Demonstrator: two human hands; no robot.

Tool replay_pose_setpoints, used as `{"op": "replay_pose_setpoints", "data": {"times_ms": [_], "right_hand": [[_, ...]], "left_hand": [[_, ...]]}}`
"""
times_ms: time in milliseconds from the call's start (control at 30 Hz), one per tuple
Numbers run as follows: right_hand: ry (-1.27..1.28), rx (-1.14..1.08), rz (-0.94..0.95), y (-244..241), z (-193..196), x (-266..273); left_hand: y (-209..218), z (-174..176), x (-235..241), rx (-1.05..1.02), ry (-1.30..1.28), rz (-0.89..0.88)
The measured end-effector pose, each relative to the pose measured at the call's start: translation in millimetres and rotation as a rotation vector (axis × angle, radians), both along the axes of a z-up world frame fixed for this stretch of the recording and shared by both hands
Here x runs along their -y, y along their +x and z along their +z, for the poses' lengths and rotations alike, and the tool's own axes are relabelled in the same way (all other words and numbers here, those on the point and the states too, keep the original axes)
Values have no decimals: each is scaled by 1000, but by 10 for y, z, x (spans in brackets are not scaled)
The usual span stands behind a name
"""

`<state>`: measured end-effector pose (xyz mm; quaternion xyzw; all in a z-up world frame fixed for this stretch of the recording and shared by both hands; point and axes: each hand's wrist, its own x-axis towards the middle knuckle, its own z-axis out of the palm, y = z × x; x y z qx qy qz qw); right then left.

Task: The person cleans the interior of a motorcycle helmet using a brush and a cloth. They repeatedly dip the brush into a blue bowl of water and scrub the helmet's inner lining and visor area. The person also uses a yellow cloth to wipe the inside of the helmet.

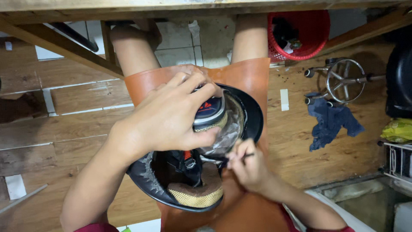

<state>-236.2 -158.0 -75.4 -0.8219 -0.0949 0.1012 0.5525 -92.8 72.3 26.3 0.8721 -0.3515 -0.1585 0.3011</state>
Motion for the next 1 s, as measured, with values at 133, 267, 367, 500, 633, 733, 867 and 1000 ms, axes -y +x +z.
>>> {"op": "replay_pose_setpoints", "data": {"times_ms": [133,267,367,500,633,733,867,1000], "right_hand": [[-166,53,-9,516,87,295],[-67,645,174,1027,305,354],[-190,665,187,1079,227,357],[-460,234,285,1097,224,257],[-72,600,236,1257,136,209],[-142,605,289,1241,-48,161],[40,827,323,1281,186,108],[-307,960,77,1257,69,-58]], "left_hand": [[87,-87,-14,171,-78,-23],[295,-42,82,76,43,2],[388,-75,82,16,78,-5],[422,-80,85,-20,107,4],[425,-99,83,19,90,-11],[424,-105,79,25,99,-1],[419,-113,88,32,125,-16],[452,-146,72,35,87,32]]}}
